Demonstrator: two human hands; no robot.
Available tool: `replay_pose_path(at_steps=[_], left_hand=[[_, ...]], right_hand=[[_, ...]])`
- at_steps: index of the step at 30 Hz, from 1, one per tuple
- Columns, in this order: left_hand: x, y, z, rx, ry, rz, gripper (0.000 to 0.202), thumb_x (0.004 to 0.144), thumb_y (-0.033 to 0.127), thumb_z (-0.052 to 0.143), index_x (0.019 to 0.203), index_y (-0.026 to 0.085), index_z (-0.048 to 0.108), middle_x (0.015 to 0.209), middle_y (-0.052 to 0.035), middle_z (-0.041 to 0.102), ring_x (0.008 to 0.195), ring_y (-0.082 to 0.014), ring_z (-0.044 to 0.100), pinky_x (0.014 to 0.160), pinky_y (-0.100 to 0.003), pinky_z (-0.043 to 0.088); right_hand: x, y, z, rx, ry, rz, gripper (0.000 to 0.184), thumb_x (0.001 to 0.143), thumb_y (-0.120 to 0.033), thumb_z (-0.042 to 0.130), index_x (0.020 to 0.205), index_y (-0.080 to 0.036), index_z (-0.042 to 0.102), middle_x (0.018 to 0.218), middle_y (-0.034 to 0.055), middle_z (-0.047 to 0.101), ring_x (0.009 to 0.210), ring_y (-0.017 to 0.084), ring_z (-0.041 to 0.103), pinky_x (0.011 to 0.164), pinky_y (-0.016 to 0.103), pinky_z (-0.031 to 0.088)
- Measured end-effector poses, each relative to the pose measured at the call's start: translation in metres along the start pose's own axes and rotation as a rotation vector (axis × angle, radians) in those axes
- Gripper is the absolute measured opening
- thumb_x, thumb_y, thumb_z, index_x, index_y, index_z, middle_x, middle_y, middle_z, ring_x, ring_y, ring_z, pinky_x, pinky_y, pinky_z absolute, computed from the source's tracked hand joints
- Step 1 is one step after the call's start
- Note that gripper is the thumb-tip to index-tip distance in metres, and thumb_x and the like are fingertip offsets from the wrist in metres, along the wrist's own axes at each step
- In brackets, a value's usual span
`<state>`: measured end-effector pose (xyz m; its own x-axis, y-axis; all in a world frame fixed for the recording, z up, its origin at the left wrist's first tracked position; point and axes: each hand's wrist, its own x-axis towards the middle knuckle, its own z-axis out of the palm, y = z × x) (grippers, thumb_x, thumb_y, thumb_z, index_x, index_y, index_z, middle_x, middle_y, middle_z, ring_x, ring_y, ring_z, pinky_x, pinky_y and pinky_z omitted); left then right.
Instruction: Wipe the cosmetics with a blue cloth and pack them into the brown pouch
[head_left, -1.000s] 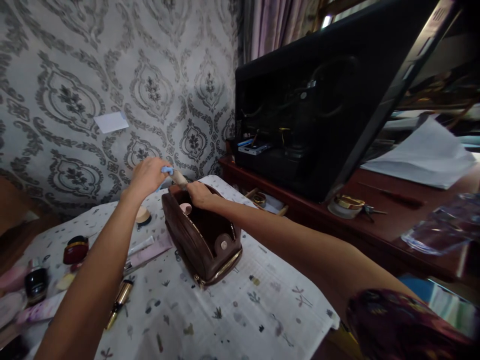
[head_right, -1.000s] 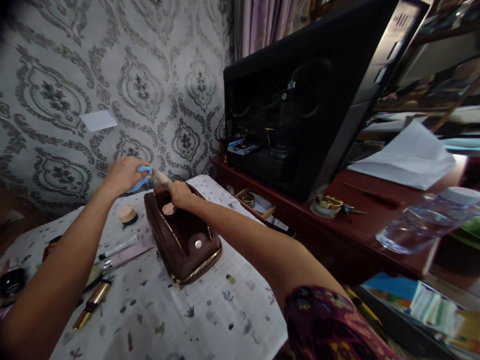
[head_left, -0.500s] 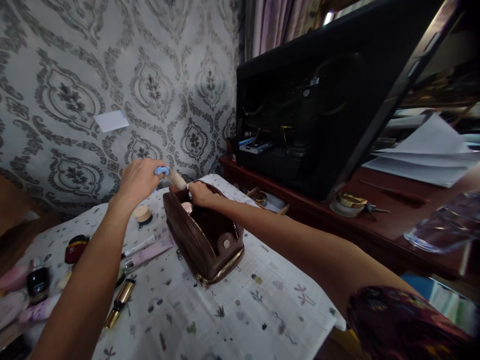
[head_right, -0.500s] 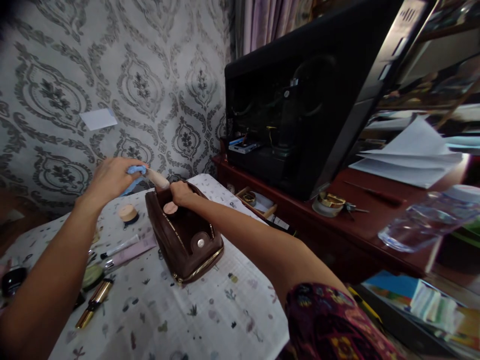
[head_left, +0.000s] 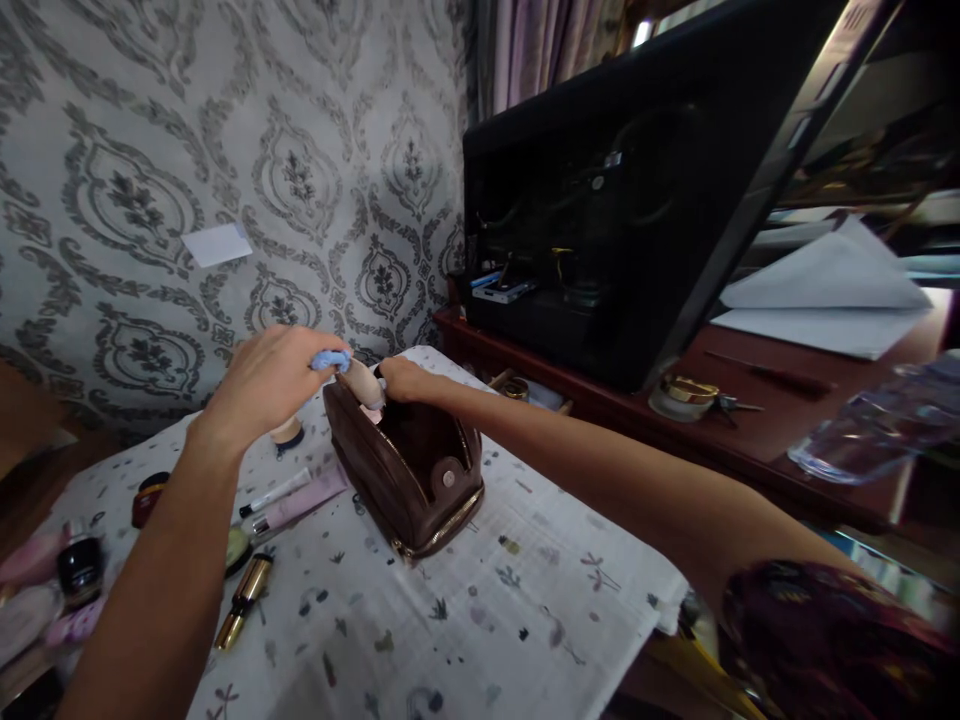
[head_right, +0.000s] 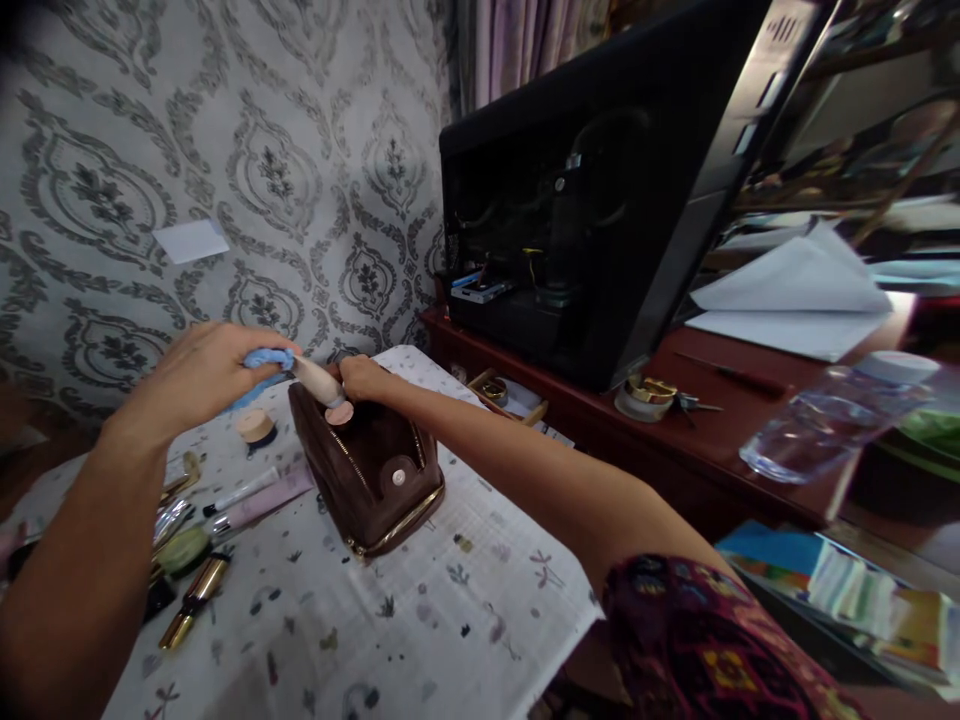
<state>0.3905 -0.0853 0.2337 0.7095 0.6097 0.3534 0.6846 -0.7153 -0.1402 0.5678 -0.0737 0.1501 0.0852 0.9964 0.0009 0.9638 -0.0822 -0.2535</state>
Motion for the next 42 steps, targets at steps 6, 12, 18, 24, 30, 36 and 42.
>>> replay_pose_path(at_steps=[6, 12, 18, 24, 30, 36, 42], left_hand=[[0.016, 0.024, 0.027, 0.075, -0.152, 0.117, 0.030, 0.083, 0.017, 0.050, 0.096, 0.029, 0.075, 0.094, -0.0042, 0.077, 0.092, -0.0262, 0.069, 0.070, -0.029, 0.044], [0.038, 0.045, 0.069, 0.126, -0.260, 0.134, 0.030, 0.084, 0.012, 0.051, 0.104, 0.018, 0.071, 0.107, -0.0140, 0.074, 0.104, -0.0290, 0.069, 0.081, -0.033, 0.050], [0.049, 0.047, 0.091, 0.119, -0.282, 0.107, 0.030, 0.086, 0.012, 0.051, 0.110, 0.014, 0.069, 0.109, -0.0176, 0.073, 0.109, -0.0323, 0.068, 0.087, -0.037, 0.051], [0.049, 0.037, 0.103, 0.074, -0.284, 0.046, 0.030, 0.083, 0.010, 0.053, 0.107, 0.017, 0.071, 0.110, -0.0137, 0.075, 0.106, -0.0289, 0.070, 0.086, -0.033, 0.052], [0.040, 0.021, 0.087, -0.041, -0.112, -0.013, 0.041, 0.092, 0.019, 0.046, 0.130, 0.028, 0.061, 0.125, -0.0064, 0.071, 0.116, -0.0260, 0.065, 0.091, -0.033, 0.050], [-0.006, -0.001, 0.072, -0.431, 0.315, -0.136, 0.031, 0.091, 0.031, 0.049, 0.113, 0.020, 0.068, 0.109, -0.0051, 0.076, 0.103, -0.0241, 0.069, 0.091, -0.031, 0.049], [-0.066, -0.020, 0.092, -0.587, 0.324, -0.204, 0.031, 0.087, 0.038, 0.051, 0.104, 0.020, 0.070, 0.102, -0.0031, 0.077, 0.094, -0.0223, 0.069, 0.085, -0.029, 0.050]], right_hand=[[-0.038, 0.004, -0.029, -0.033, 0.032, -0.057, 0.030, 0.087, -0.010, 0.059, 0.113, -0.010, 0.073, 0.112, 0.0125, 0.075, 0.107, 0.022, 0.069, 0.074, 0.018, 0.048], [-0.056, 0.009, -0.026, -0.062, -0.030, -0.043, 0.029, 0.083, -0.009, 0.062, 0.110, -0.007, 0.074, 0.108, 0.0148, 0.076, 0.101, 0.024, 0.071, 0.070, 0.019, 0.049], [-0.052, 0.006, -0.012, -0.064, -0.011, -0.007, 0.035, 0.085, -0.010, 0.062, 0.119, -0.007, 0.069, 0.117, 0.0179, 0.073, 0.110, 0.026, 0.069, 0.081, 0.022, 0.052], [-0.041, 0.000, 0.002, -0.069, 0.023, -0.015, 0.032, 0.090, -0.010, 0.058, 0.120, -0.007, 0.069, 0.124, 0.0192, 0.069, 0.117, 0.026, 0.066, 0.093, 0.027, 0.051], [-0.027, -0.002, 0.011, -0.079, 0.034, 0.018, 0.035, 0.085, -0.012, 0.066, 0.120, -0.010, 0.069, 0.117, 0.0198, 0.073, 0.110, 0.028, 0.070, 0.093, 0.030, 0.054], [-0.024, -0.002, 0.013, -0.088, 0.021, 0.026, 0.041, 0.072, -0.011, 0.078, 0.113, -0.009, 0.072, 0.114, 0.0204, 0.073, 0.107, 0.030, 0.071, 0.092, 0.029, 0.054], [-0.027, -0.004, 0.012, -0.102, 0.020, 0.025, 0.042, 0.070, -0.011, 0.081, 0.112, -0.009, 0.072, 0.111, 0.0190, 0.074, 0.107, 0.029, 0.071, 0.091, 0.028, 0.054]])
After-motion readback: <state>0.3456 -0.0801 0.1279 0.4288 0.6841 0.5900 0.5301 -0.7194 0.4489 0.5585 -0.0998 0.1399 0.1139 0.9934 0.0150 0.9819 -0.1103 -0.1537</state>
